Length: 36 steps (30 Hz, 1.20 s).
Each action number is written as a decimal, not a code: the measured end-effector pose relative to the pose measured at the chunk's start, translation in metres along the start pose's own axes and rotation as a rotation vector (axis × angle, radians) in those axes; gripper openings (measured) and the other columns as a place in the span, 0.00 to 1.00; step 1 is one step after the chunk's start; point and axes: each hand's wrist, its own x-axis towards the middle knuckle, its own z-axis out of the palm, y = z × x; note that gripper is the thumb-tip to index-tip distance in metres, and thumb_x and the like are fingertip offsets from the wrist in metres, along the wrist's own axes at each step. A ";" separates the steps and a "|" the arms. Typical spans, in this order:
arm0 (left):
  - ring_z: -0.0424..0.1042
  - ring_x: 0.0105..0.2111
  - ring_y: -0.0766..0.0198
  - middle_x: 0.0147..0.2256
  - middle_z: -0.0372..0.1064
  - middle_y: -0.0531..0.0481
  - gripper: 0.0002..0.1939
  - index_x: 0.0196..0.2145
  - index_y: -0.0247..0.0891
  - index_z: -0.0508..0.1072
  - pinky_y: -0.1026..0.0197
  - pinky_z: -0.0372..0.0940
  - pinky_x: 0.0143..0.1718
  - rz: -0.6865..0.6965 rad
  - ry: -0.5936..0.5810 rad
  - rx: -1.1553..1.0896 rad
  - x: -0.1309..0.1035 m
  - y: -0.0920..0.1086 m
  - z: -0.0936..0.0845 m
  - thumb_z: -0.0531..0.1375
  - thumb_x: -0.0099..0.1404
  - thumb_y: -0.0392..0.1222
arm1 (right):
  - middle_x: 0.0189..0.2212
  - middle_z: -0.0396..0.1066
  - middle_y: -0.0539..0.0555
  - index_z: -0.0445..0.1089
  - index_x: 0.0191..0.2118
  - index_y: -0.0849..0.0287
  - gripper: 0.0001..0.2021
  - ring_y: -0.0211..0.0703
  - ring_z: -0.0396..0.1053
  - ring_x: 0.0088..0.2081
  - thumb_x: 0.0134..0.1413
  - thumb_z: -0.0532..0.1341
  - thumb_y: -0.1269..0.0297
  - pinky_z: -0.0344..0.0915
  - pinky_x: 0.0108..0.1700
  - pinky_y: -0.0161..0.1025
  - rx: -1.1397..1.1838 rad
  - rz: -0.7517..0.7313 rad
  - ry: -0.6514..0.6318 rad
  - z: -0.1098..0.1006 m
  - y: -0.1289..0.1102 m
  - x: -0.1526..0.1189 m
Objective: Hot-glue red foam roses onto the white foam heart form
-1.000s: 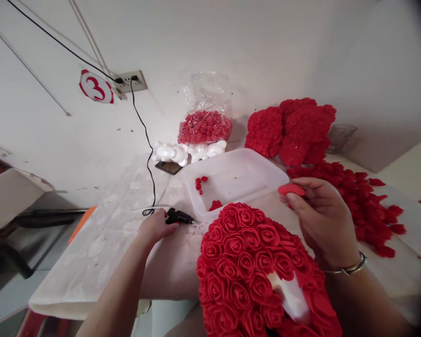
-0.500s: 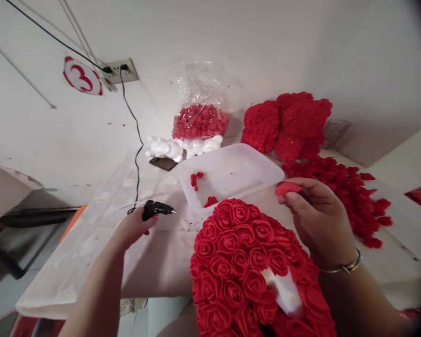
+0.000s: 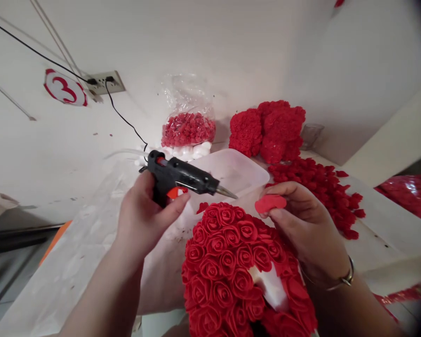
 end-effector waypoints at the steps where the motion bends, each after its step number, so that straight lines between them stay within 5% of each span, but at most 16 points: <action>1: 0.57 0.19 0.72 0.21 0.60 0.58 0.18 0.28 0.40 0.65 0.67 0.53 0.18 0.031 -0.005 0.019 0.000 0.007 0.005 0.68 0.52 0.52 | 0.31 0.78 0.45 0.76 0.37 0.48 0.10 0.33 0.76 0.32 0.49 0.70 0.70 0.74 0.36 0.28 0.011 -0.015 -0.006 0.000 -0.001 -0.001; 8: 0.57 0.16 0.73 0.18 0.61 0.60 0.17 0.27 0.41 0.61 0.68 0.52 0.16 0.232 0.062 0.149 -0.004 0.024 0.021 0.66 0.55 0.49 | 0.34 0.79 0.46 0.76 0.40 0.46 0.11 0.33 0.77 0.36 0.53 0.69 0.71 0.75 0.43 0.30 0.061 -0.014 -0.048 -0.001 0.001 -0.008; 14: 0.59 0.17 0.73 0.18 0.62 0.61 0.16 0.27 0.42 0.59 0.68 0.52 0.17 0.216 0.073 0.209 -0.006 0.028 0.019 0.65 0.55 0.46 | 0.36 0.78 0.49 0.75 0.40 0.51 0.09 0.38 0.77 0.37 0.53 0.69 0.69 0.76 0.40 0.34 0.034 -0.019 -0.037 -0.001 0.003 -0.012; 26: 0.57 0.15 0.73 0.16 0.59 0.61 0.13 0.26 0.41 0.59 0.69 0.51 0.16 0.221 0.058 0.230 -0.007 0.028 0.019 0.63 0.54 0.45 | 0.32 0.77 0.45 0.75 0.38 0.49 0.11 0.28 0.74 0.32 0.52 0.68 0.74 0.70 0.37 0.24 0.073 0.006 -0.026 -0.001 0.000 -0.010; 36: 0.54 0.14 0.73 0.15 0.56 0.62 0.13 0.27 0.42 0.58 0.69 0.49 0.16 0.204 0.036 0.222 -0.008 0.026 0.020 0.61 0.55 0.44 | 0.33 0.76 0.44 0.75 0.37 0.49 0.10 0.28 0.72 0.32 0.51 0.69 0.73 0.69 0.36 0.24 0.073 0.026 -0.029 0.000 0.001 -0.010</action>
